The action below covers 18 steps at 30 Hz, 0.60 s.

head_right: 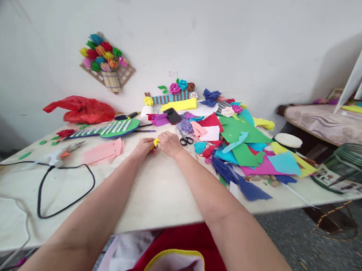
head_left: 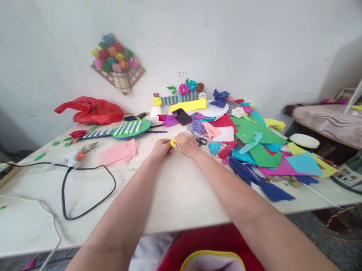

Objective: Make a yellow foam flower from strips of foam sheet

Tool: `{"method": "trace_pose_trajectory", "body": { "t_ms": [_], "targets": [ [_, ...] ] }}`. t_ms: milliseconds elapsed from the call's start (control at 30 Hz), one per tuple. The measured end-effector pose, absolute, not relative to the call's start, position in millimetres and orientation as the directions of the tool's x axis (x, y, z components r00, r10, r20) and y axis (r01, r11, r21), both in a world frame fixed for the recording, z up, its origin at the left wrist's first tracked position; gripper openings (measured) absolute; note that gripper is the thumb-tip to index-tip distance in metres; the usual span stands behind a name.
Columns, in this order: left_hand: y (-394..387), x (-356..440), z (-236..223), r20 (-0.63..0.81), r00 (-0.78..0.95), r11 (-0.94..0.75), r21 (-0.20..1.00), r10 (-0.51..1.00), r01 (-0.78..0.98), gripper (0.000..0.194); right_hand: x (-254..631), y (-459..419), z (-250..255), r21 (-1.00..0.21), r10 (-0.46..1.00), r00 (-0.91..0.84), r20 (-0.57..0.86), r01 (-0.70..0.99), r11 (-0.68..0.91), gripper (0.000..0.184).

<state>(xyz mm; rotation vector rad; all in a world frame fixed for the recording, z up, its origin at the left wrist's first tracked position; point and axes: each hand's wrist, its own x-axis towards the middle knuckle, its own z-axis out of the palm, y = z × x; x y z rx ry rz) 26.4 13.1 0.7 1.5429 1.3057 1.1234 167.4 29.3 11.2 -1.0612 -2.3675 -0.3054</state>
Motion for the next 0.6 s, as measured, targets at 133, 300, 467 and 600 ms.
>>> {"method": "trace_pose_trajectory", "body": {
  "t_ms": [133, 300, 467, 600],
  "targets": [
    [13, 27, 1, 0.122, 0.056, -0.131, 0.968, 0.991, 0.213, 0.012, 166, 35, 7, -0.21, 0.712, -0.399, 0.578, 0.77, 0.602, 0.019],
    [14, 27, 1, 0.124, 0.038, -0.128, 0.979, 0.992, 0.159, 0.013, 165, 39, 5, -0.451, 0.804, -0.293, 0.517, 0.706, 0.546, 0.016],
    [14, 27, 1, 0.119, 0.03, -0.121, 0.987, 0.992, 0.105, 0.013, 165, 39, 2, -0.473, 0.786, -0.296, 0.543, 0.666, 0.577, 0.017],
    [16, 26, -1, 0.103, 0.053, -0.104, 0.994, 0.993, 0.029, 0.016, 165, 41, 1, -0.525, 0.794, -0.284, 0.538, 0.624, 0.579, 0.02]
  ]
}}
